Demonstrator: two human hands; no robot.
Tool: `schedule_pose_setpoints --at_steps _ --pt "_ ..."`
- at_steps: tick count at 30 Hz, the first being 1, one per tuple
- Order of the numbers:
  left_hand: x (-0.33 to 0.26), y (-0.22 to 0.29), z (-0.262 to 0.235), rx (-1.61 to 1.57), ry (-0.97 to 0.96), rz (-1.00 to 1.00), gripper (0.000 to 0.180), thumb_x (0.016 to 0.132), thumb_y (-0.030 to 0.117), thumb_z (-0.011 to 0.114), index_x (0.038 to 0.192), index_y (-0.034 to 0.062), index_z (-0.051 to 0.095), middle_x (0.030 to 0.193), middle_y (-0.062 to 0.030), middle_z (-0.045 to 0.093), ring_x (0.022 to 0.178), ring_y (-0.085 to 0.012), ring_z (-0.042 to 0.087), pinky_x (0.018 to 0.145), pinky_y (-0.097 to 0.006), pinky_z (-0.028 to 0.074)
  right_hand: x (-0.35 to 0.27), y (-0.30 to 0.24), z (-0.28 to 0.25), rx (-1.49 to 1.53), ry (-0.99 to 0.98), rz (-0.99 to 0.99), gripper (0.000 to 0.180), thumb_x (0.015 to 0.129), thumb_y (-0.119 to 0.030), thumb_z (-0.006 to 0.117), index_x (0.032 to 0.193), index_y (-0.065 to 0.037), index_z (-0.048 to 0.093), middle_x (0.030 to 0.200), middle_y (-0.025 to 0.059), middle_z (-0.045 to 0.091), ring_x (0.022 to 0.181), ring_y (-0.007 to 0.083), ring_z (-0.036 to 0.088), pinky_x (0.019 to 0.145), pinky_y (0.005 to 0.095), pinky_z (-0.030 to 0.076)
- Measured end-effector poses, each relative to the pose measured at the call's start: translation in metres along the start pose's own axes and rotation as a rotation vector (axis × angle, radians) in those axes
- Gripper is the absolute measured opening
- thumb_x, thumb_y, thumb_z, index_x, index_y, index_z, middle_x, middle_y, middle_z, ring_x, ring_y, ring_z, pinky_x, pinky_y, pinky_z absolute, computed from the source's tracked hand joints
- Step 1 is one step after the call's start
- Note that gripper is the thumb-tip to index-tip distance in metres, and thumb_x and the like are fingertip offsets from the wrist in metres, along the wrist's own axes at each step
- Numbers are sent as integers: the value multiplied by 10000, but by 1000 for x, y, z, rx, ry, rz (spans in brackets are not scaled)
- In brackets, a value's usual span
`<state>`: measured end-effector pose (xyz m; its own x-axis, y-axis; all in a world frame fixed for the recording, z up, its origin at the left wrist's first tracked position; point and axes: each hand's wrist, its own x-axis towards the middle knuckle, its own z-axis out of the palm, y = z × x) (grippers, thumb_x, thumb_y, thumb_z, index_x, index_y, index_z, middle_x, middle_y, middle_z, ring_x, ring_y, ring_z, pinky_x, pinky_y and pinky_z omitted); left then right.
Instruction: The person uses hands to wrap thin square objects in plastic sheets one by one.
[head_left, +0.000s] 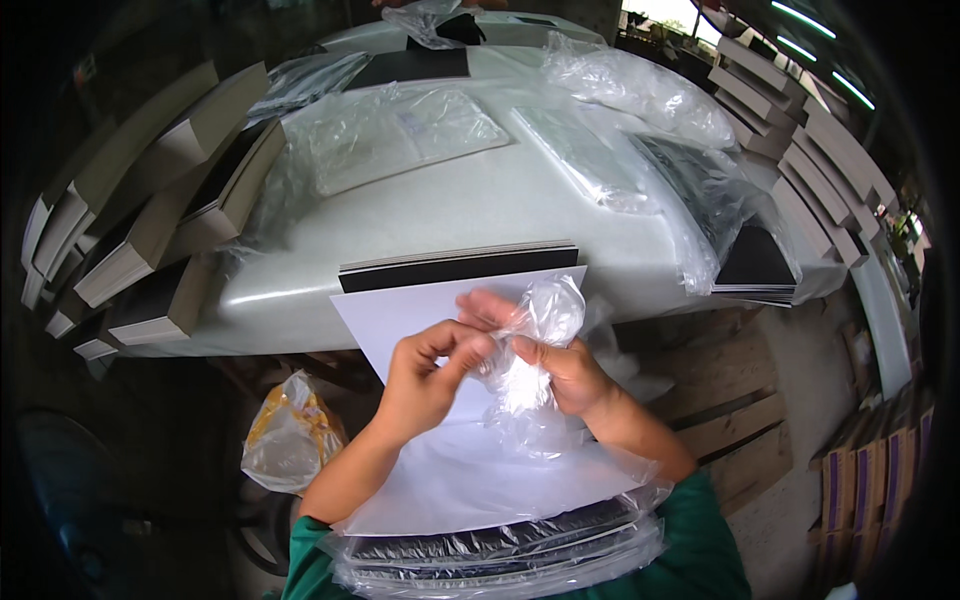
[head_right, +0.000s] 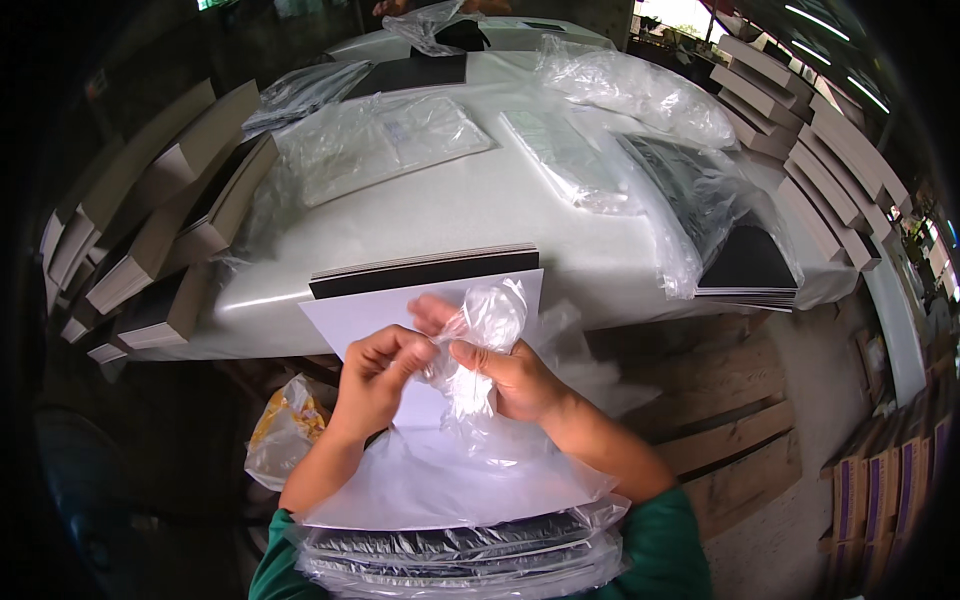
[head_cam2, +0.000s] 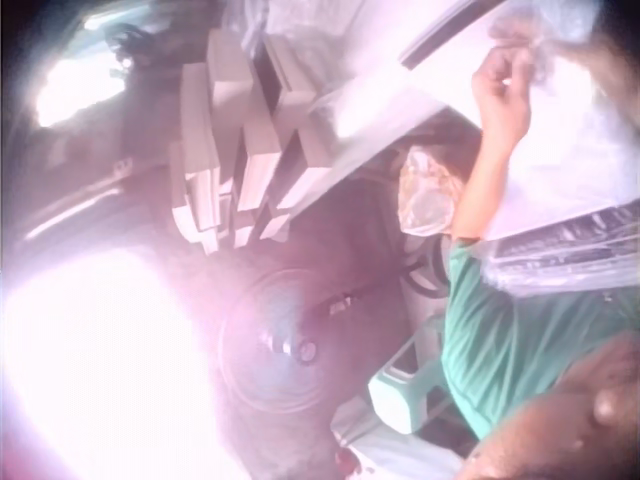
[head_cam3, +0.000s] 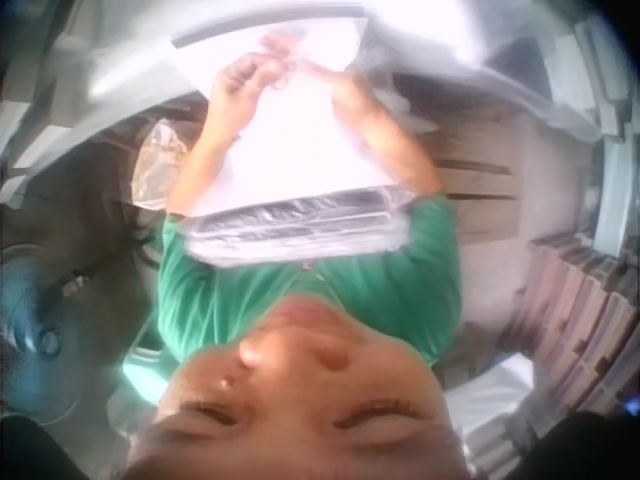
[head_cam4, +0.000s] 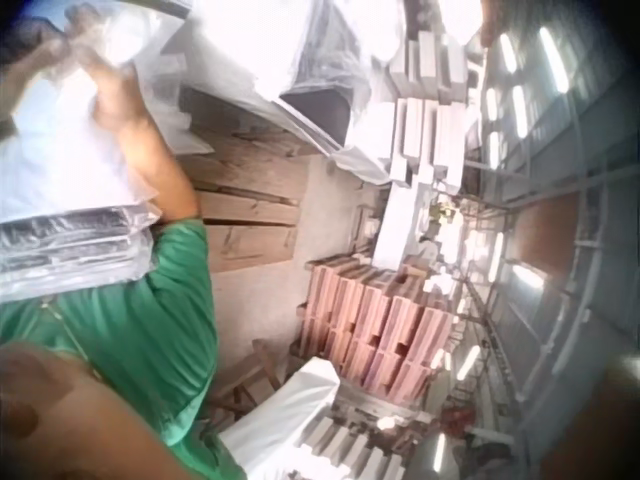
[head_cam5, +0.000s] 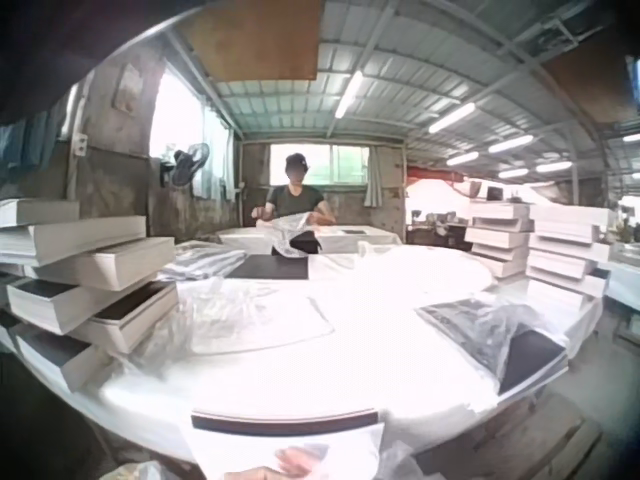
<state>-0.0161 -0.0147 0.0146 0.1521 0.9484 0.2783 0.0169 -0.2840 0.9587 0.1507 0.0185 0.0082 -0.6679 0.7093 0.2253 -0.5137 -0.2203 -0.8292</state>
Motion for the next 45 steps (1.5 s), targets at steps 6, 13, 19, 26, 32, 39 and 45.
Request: schedule_pose_setpoints --at_steps 6,13,19,26,32,39,45 --pt "-3 -7 -1 -220 114 40 166 847 142 555 818 -19 586 774 -29 588 702 -67 512 649 -213 417 -5 9 -6 -145 396 -24 201 783 -108 625 945 -27 538 858 36 571 789 121 539 679 262 426" --pt "-4 -20 0 -12 113 112 120 819 126 593 823 6 587 793 -25 585 675 -47 475 590 -192 385 3 12 7 -110 456 -87 158 767 -149 653 842 -73 537 785 0 537 735 92 496 651 243 395" --pt "-7 -10 6 -53 220 40 160 826 147 586 769 -2 596 680 -4 585 631 -46 490 584 -187 399 3 6 15 -116 475 51 176 766 -173 659 853 -70 545 800 -8 534 752 79 481 675 238 380" --pt "-9 -10 4 -65 258 132 162 826 130 581 777 -23 603 726 -24 606 646 -71 507 604 -207 414 6 12 19 -93 505 -20 182 769 -181 657 851 -64 546 812 -3 534 755 75 485 687 241 389" --pt "-10 -13 -5 253 184 171 155 849 101 536 780 -19 605 721 -65 619 671 -103 559 621 -216 432 1 20 0 83 255 -12 207 807 -240 596 763 -54 518 774 13 521 740 106 485 681 249 382" --pt "-8 -9 -5 28 172 242 156 860 131 516 802 -14 531 732 -62 564 710 -121 527 673 -234 408 -4 10 5 -145 351 -149 249 814 -261 583 714 -51 494 610 35 484 654 141 502 621 264 392" --pt "-8 -13 -3 78 30 109 88 797 68 588 756 -10 582 740 -53 570 705 -134 526 690 -256 412 -6 18 -6 11 136 -57 185 799 -199 611 799 -49 503 707 29 517 671 111 501 618 241 397"
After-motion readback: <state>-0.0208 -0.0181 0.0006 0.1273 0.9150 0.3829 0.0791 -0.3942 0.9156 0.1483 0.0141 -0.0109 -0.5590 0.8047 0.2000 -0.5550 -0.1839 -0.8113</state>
